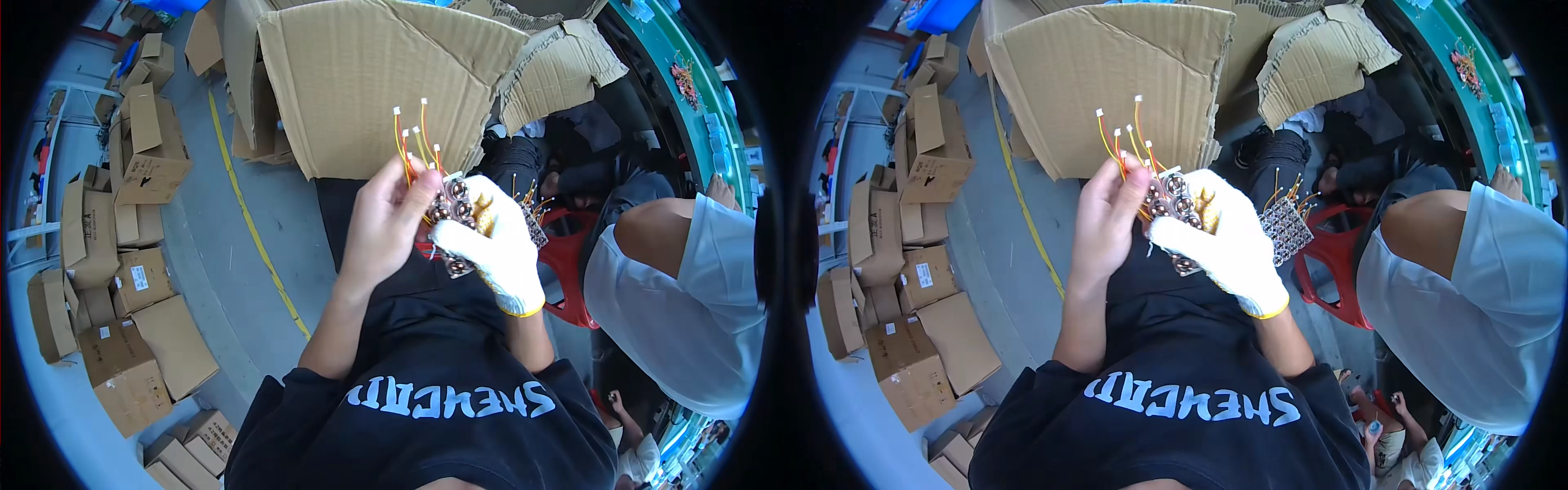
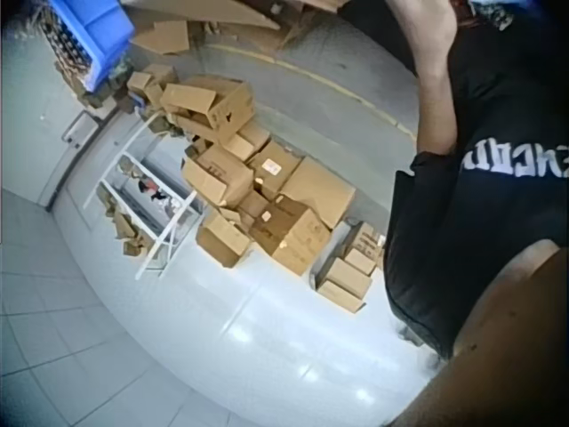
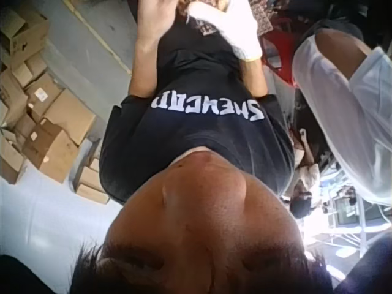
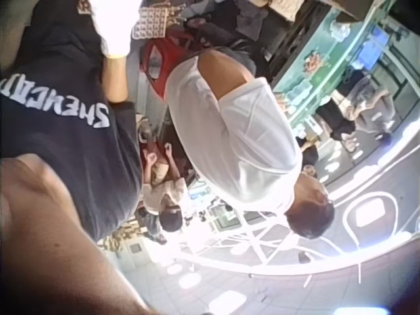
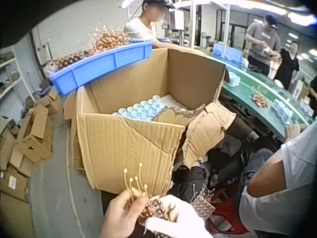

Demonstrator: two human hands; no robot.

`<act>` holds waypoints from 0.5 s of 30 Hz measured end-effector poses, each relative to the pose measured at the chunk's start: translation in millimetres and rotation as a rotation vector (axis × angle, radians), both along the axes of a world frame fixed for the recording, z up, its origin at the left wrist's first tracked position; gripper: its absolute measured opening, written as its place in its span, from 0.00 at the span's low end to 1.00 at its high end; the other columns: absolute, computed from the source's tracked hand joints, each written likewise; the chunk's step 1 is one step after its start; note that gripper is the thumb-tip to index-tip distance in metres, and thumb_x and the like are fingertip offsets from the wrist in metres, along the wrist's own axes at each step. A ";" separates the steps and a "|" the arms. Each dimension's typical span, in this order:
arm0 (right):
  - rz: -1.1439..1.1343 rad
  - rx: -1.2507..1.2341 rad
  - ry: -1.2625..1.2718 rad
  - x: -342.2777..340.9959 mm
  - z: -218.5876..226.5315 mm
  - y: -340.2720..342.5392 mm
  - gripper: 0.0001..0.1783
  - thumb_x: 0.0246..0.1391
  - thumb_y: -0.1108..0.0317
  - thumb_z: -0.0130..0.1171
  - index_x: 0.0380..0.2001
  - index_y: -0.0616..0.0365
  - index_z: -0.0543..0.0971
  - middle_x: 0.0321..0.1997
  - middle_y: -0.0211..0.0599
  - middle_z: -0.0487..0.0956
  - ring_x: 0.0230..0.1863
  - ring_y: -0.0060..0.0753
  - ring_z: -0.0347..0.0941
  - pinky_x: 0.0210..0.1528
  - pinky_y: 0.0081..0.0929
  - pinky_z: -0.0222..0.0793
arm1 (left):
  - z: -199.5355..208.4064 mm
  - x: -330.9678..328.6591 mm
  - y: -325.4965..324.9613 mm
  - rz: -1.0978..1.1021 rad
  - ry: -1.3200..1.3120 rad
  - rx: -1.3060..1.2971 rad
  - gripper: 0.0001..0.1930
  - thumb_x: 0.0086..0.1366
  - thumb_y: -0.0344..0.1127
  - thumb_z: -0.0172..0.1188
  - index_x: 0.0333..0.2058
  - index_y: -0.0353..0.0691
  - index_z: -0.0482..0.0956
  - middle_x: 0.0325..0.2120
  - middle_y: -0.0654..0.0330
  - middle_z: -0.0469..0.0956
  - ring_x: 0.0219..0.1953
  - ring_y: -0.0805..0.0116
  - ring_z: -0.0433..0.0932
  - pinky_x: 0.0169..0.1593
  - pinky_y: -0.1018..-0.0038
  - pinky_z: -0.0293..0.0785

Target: Assemble and organize small circuit boards with attached wires into a container.

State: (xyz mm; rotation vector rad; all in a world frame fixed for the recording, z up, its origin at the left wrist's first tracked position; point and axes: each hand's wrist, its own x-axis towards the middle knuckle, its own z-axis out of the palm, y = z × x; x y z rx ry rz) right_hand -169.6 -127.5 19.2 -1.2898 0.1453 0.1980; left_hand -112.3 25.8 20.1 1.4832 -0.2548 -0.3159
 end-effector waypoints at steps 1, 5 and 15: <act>-0.009 0.021 0.006 -0.7 1.1 -2.6 0.20 0.46 0.71 0.68 0.43 0.61 0.75 0.33 0.29 0.78 0.30 0.14 0.71 0.33 0.15 0.68 | 6.3 1.1 2.9 -0.011 0.091 -0.037 0.13 0.69 0.41 0.52 0.36 0.36 0.72 0.22 0.66 0.73 0.21 0.84 0.68 0.21 0.84 0.63; -0.001 0.021 -0.018 -4.9 6.8 -11.0 0.20 0.45 0.71 0.69 0.43 0.61 0.76 0.33 0.29 0.79 0.31 0.15 0.72 0.35 0.16 0.68 | 14.2 4.1 20.2 0.155 0.110 0.038 0.08 0.67 0.35 0.55 0.37 0.35 0.72 0.22 0.65 0.74 0.22 0.83 0.69 0.24 0.83 0.65; 0.111 -0.126 -0.161 -12.5 -1.7 -29.1 0.20 0.42 0.72 0.70 0.40 0.62 0.77 0.32 0.29 0.79 0.32 0.16 0.73 0.36 0.17 0.69 | 49.3 -12.3 11.0 -0.200 -0.323 0.507 0.07 0.59 0.28 0.64 0.32 0.30 0.77 0.26 0.63 0.76 0.26 0.81 0.72 0.30 0.85 0.67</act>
